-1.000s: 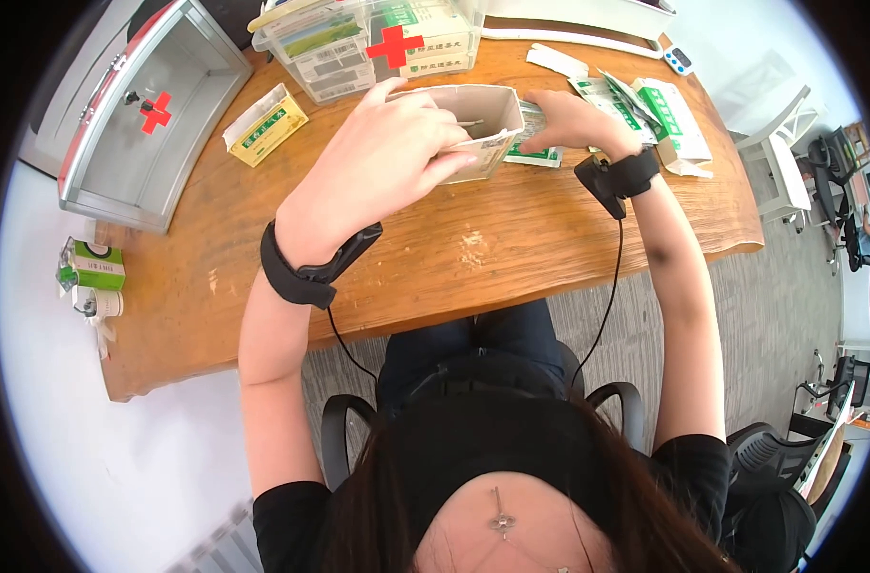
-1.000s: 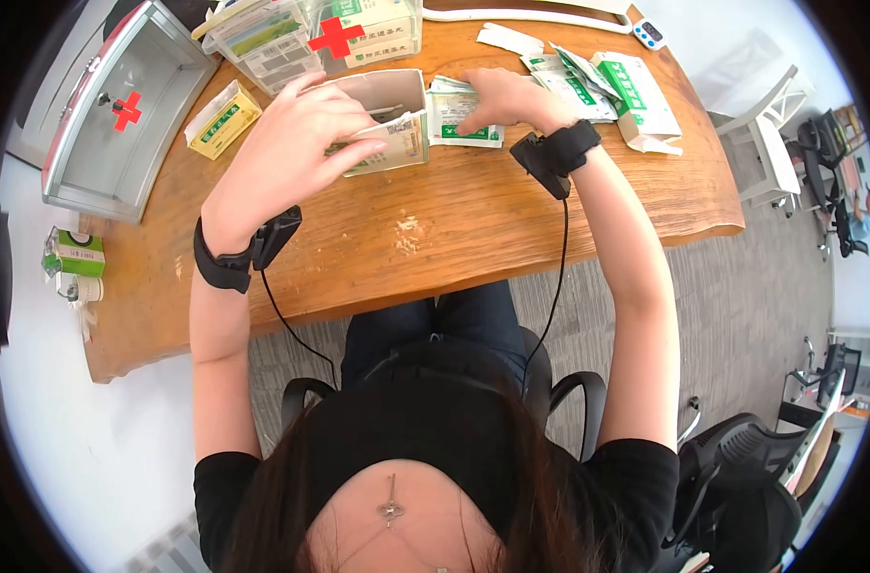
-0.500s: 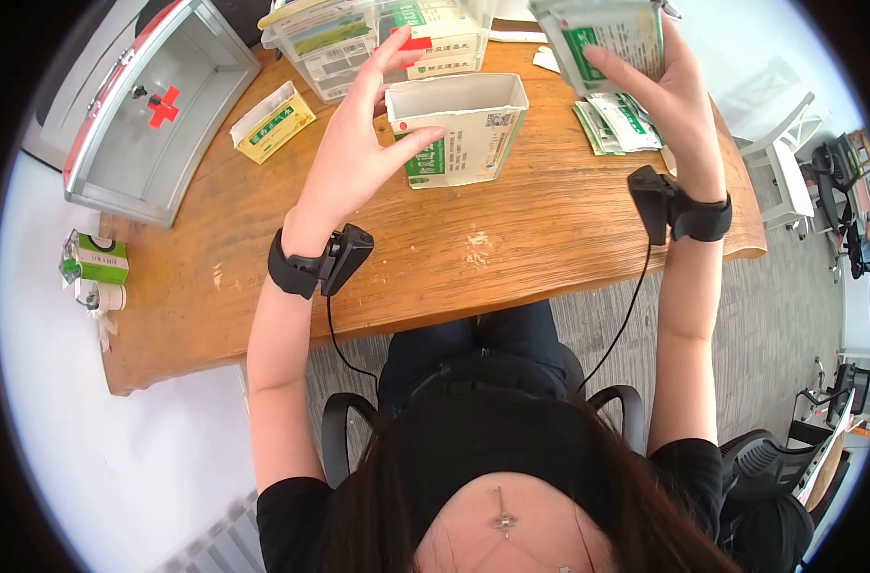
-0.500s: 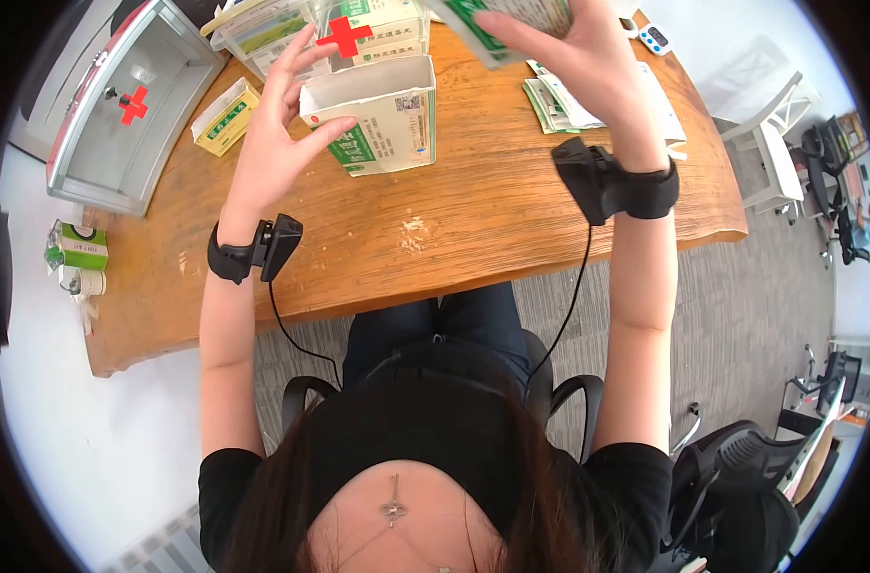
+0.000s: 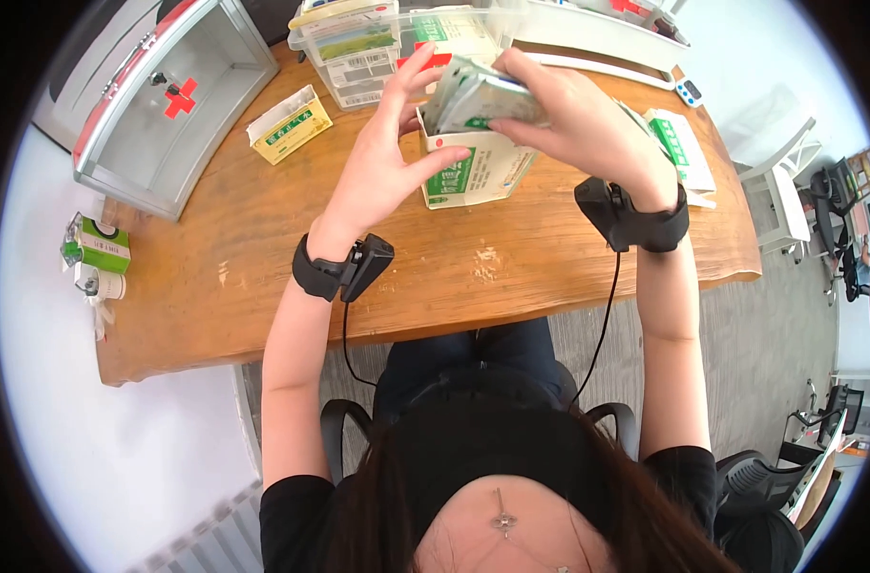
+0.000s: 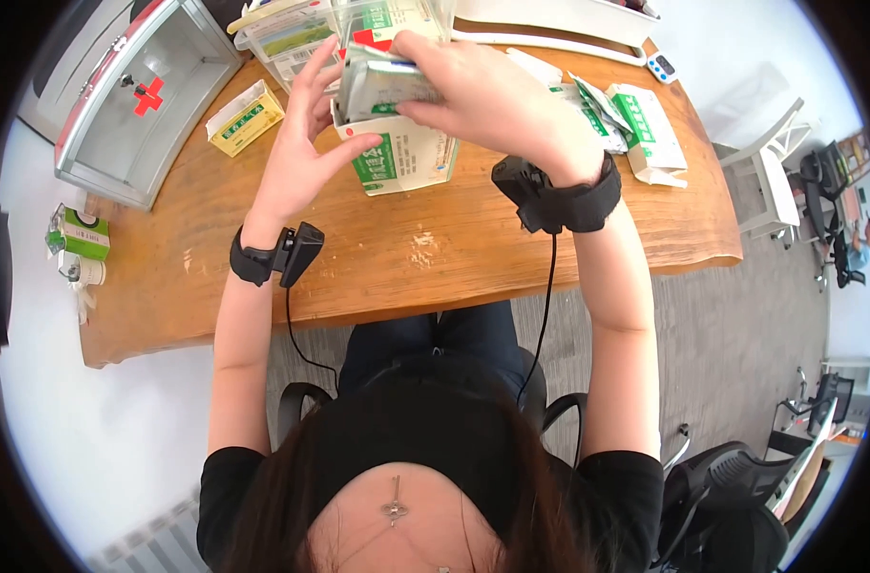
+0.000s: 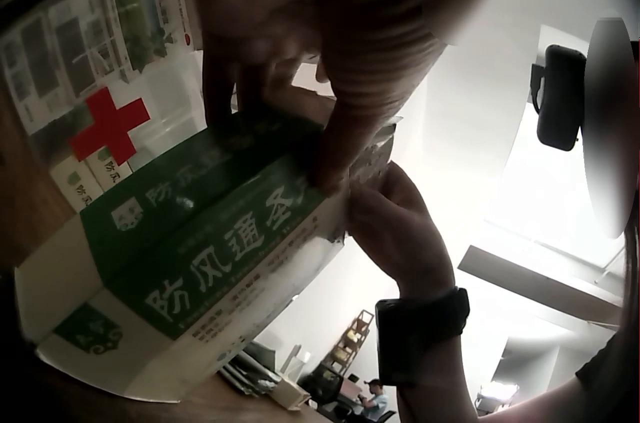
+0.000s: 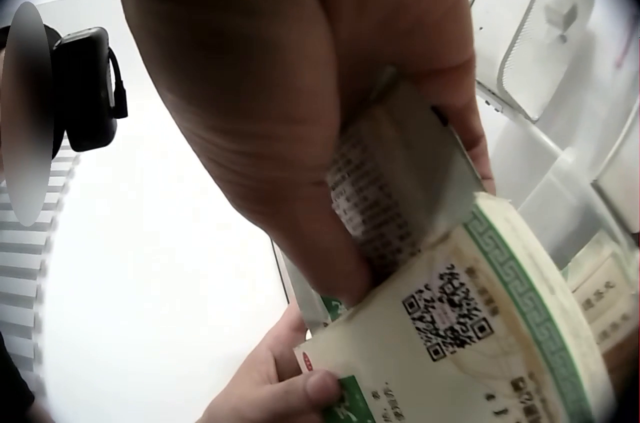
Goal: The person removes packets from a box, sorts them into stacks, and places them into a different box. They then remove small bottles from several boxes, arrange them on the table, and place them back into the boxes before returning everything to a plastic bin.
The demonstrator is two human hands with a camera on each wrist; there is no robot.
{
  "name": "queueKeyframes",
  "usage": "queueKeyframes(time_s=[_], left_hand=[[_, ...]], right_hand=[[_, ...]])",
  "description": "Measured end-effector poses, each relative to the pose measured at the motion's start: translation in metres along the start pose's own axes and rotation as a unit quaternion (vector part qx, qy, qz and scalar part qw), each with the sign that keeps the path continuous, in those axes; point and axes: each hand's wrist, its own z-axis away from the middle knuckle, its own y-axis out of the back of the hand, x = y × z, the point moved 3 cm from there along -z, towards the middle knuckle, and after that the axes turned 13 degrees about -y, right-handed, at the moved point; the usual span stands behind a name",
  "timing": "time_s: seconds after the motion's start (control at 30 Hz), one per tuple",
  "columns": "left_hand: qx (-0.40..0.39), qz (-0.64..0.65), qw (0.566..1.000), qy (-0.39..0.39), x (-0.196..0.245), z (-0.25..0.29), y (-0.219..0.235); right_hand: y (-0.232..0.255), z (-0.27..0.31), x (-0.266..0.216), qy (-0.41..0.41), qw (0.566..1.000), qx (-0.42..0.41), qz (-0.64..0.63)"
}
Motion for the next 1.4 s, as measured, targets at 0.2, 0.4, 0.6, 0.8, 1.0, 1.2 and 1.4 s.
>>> queueKeyframes(time_s=[0.2,0.4,0.6,0.8,1.0,1.2,1.4], left_hand=[[-0.040,-0.083,0.992,-0.087,0.006,-0.001,0.001],[-0.024,-0.058,0.996,-0.065,0.010,0.000,0.003],[-0.052,-0.093,0.992,-0.064,0.010,-0.001,0.000],[-0.027,-0.093,0.993,-0.061,0.011,-0.002,0.001],[-0.046,-0.103,0.991,-0.072,0.010,-0.004,0.000],[0.016,-0.107,0.992,-0.064,0.005,-0.006,-0.002],[0.027,-0.043,0.998,0.034,-0.018,-0.007,0.004]], right_hand=[[-0.002,0.003,-0.010,0.107,0.992,0.035,0.059],[0.005,0.002,-0.005,0.087,0.993,0.049,-0.059],[-0.006,0.005,0.003,0.077,0.995,0.052,-0.026],[-0.007,0.015,0.011,0.088,0.983,0.141,-0.078],[-0.014,0.017,0.018,0.052,0.989,0.055,-0.124],[-0.033,0.011,0.037,-0.061,0.950,-0.038,-0.305],[-0.034,0.003,0.037,-0.110,0.953,-0.034,-0.280]])
